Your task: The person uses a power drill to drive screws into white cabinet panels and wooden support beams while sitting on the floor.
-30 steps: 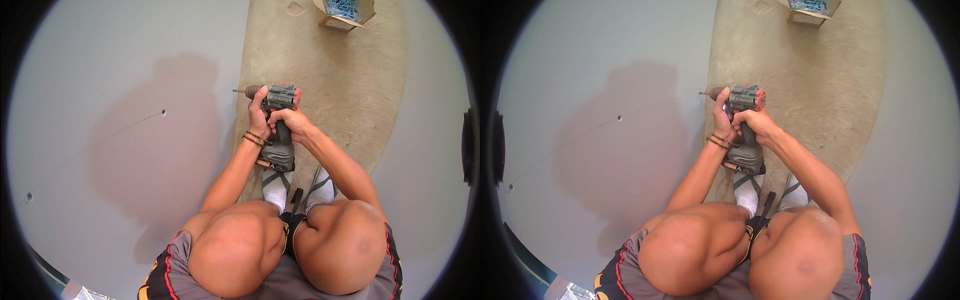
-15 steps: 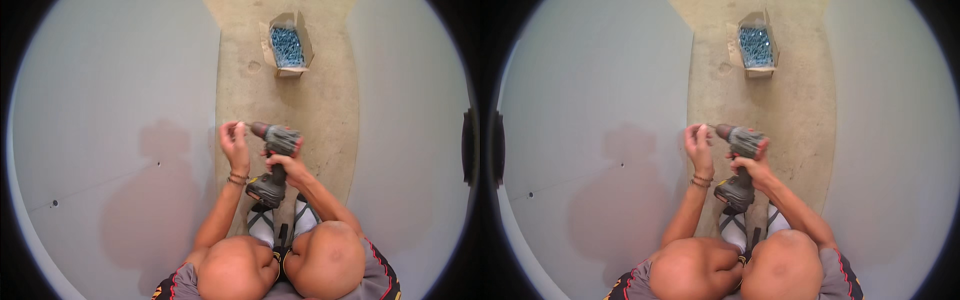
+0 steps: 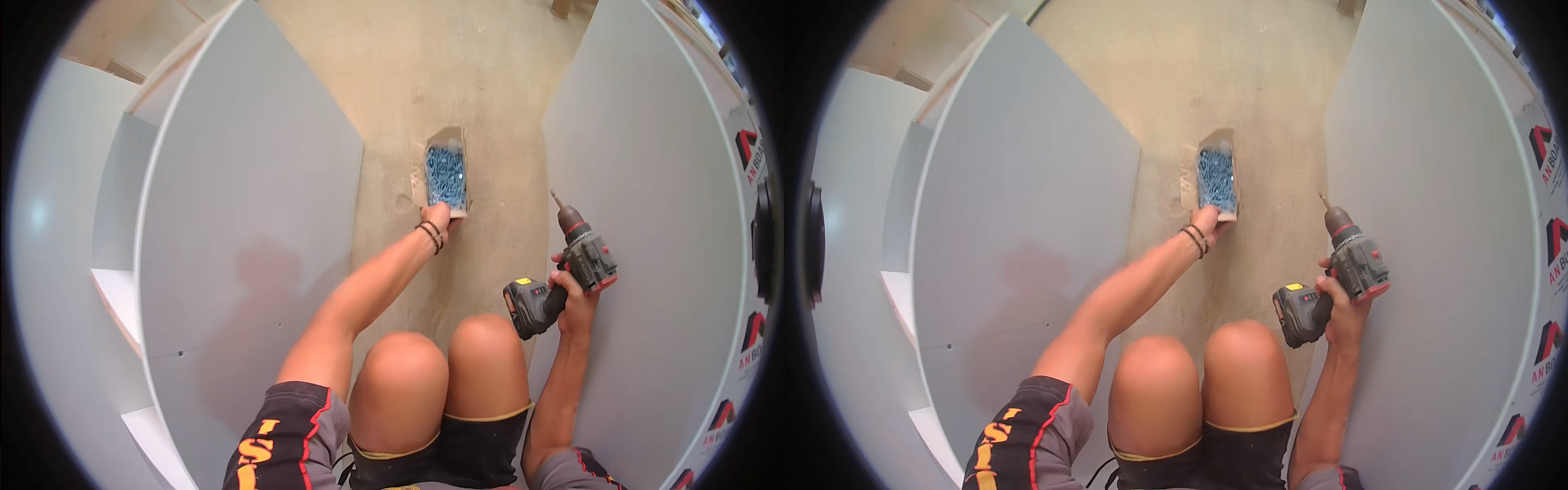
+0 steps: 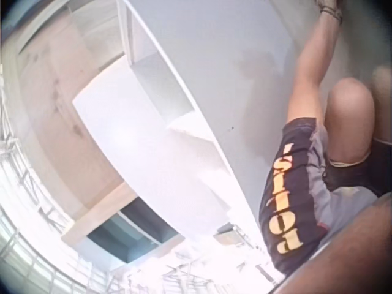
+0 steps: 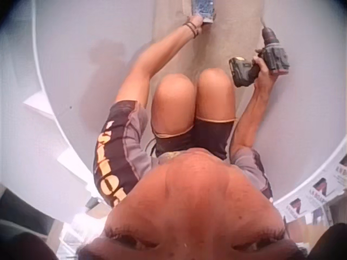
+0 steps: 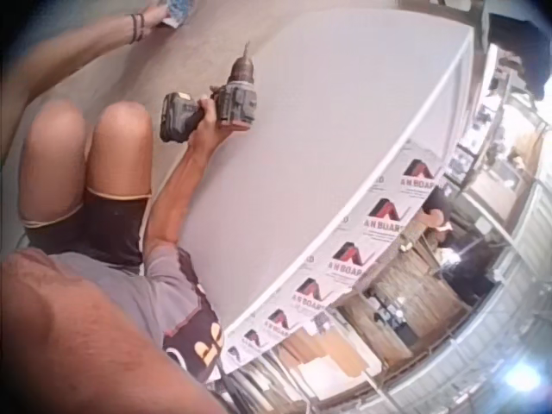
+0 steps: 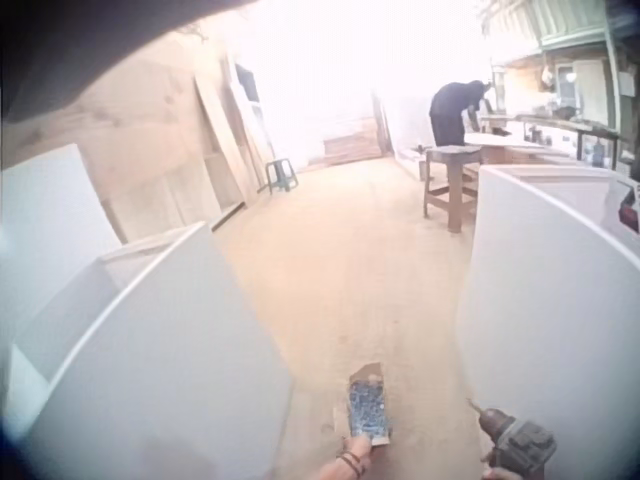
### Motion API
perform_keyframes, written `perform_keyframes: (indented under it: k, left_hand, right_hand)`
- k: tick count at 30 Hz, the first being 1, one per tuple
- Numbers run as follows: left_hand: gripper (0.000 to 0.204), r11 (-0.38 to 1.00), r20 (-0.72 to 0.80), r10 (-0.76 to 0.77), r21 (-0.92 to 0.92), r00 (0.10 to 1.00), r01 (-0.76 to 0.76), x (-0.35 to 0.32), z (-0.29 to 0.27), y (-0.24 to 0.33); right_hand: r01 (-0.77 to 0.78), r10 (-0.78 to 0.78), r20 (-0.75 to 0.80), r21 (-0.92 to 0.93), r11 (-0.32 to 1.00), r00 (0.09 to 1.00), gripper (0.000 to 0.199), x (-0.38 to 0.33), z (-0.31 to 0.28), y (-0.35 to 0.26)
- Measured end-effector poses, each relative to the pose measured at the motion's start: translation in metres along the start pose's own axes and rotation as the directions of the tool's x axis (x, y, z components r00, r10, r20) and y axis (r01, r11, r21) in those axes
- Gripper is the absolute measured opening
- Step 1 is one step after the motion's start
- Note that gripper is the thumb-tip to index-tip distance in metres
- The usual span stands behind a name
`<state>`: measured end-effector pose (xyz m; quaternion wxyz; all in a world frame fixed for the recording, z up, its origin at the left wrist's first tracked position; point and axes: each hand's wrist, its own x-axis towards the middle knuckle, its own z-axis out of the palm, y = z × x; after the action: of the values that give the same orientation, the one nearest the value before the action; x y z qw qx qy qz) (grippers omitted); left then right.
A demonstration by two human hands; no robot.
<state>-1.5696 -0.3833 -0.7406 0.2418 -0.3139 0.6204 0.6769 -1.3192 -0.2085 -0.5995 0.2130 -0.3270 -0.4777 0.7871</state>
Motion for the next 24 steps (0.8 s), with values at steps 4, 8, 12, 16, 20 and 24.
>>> perform_keyframes:
  k: [4,8,12,16,20,24]
  left_hand:
    - [0.034,0.987,0.029,0.087,0.13,0.996,-0.09,0.012,-0.021,0.015]
    - [0.04,0.982,0.065,0.151,0.101,0.986,-0.157,0.021,-0.007,0.021]
    - [0.027,0.929,0.051,0.274,0.243,0.96,-0.278,0.06,-0.037,0.027]
    - [0.019,0.622,0.319,0.155,0.704,0.935,-0.343,-0.015,-0.036,0.041]
    - [0.023,0.12,0.532,0.509,0.735,0.677,-0.667,-0.081,-0.059,0.078]
    - [0.013,-0.239,0.626,0.694,0.666,0.355,-0.706,-0.036,-0.049,0.019]
  right_hand:
    - [0.041,-0.041,-0.057,-0.01,0.999,0.998,0.042,-0.01,0.009,0.011]
    - [0.054,-0.051,-0.087,0.032,0.998,0.995,0.048,-0.015,0.024,0.007]
    - [0.079,-0.081,-0.015,-0.091,0.993,0.997,0.051,-0.027,0.044,0.003]
    - [0.146,-0.203,-0.099,-0.41,0.9,0.974,0.047,-0.029,0.032,-0.006]
    - [0.143,-0.191,-0.103,-0.357,0.923,0.976,0.041,-0.044,0.059,-0.016]
    - [0.141,-0.143,0.02,-0.347,0.927,0.99,0.04,-0.045,0.063,-0.005]
